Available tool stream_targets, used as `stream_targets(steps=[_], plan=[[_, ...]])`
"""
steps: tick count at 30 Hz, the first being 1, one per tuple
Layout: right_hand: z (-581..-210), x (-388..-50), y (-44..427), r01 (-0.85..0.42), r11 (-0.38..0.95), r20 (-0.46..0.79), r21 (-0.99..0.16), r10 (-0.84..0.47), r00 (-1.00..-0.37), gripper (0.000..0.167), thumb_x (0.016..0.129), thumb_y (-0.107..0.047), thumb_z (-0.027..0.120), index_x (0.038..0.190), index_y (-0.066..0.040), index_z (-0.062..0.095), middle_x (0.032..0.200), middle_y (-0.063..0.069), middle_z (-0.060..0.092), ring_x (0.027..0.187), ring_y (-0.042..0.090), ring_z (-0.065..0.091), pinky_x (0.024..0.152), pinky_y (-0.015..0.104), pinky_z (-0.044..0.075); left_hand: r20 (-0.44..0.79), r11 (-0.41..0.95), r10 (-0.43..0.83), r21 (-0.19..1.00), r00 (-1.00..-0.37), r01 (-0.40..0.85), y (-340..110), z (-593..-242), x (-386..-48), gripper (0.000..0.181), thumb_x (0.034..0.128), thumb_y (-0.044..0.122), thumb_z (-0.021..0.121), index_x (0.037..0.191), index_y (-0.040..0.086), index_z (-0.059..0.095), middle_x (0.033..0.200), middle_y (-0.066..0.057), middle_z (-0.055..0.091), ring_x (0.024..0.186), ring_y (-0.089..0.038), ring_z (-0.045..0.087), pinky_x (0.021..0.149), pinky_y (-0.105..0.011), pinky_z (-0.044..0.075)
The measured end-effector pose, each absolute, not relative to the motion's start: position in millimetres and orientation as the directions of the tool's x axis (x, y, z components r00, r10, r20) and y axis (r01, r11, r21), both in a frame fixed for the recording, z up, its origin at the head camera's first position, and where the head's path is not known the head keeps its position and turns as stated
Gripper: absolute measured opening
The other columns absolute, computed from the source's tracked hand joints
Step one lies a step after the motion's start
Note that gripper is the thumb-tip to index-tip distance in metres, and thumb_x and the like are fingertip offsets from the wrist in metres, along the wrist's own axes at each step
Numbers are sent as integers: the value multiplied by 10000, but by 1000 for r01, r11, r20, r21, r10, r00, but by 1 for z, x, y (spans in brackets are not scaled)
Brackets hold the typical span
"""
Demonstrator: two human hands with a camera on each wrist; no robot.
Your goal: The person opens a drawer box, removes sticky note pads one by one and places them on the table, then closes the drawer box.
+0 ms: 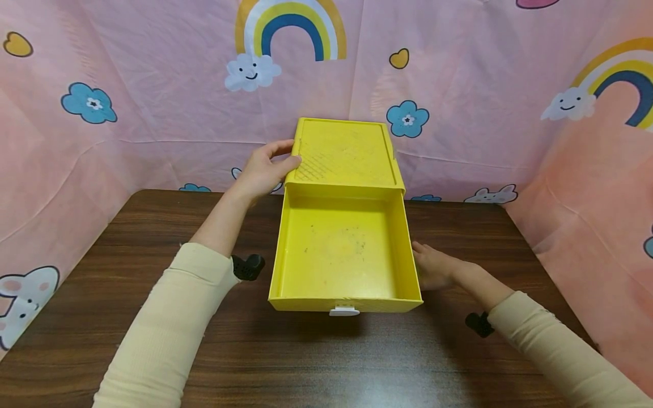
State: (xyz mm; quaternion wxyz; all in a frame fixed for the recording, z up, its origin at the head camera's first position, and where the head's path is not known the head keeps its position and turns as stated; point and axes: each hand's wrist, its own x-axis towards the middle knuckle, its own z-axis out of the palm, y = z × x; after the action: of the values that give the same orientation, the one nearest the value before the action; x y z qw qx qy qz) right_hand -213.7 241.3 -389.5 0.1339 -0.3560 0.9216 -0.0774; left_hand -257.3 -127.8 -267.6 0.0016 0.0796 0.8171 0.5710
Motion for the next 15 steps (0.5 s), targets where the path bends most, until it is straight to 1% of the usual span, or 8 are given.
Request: stream_targets(steps=[2,4,7,9,11,15], plan=[[-390,-214,241,-640,731,-198,-237,-682,-704,401,828,-350,650,1143,-167,482,1114,35,438,1120,265,410,1021,563,270,88,327,133,936,-987,128,-128,-268,-257,537,910,297,561,1403,165,395,1415,-23,400,1126,-195,533,888,-354,489],[-390,-215,241,-642,729,-203,-237,-683,-702,393,842,-347,638,1156,-170,480,1146,50,435,1167,295,396,1038,597,225,89,321,134,938,-987,128,-128,-268,-257,538,909,295,562,1404,164,394,1415,-25,399,1128,-195,532,887,-356,489],[-389,-217,240,-644,729,-212,-230,-684,-698,421,851,-354,632,1189,-167,466,1221,85,417,1214,324,364,1042,612,200,89,317,135,940,-987,128,-129,-267,-257,541,909,293,563,1405,163,392,1415,-28,399,1132,-195,529,888,-358,488],[-389,-218,239,-652,728,-214,-214,-686,-695,440,846,-368,636,1200,-167,467,1254,101,405,1216,320,355,1039,600,217,89,318,135,939,-987,129,-129,-267,-257,543,909,295,563,1406,163,391,1415,-28,399,1135,-196,528,890,-359,488],[-389,-219,239,-655,728,-217,-204,-686,-695,423,847,-377,635,1189,-181,480,1296,110,390,1226,308,337,1034,573,242,89,318,136,939,-987,129,-129,-267,-257,545,908,297,563,1407,165,389,1416,-26,398,1139,-196,526,891,-359,487],[-388,-220,237,-647,735,-221,-201,-678,-701,306,852,-346,637,1104,-218,519,1309,106,378,1194,295,340,987,517,306,91,318,137,939,-986,130,-129,-267,-258,542,908,300,564,1405,168,392,1416,-22,399,1143,-198,528,892,-358,487]])
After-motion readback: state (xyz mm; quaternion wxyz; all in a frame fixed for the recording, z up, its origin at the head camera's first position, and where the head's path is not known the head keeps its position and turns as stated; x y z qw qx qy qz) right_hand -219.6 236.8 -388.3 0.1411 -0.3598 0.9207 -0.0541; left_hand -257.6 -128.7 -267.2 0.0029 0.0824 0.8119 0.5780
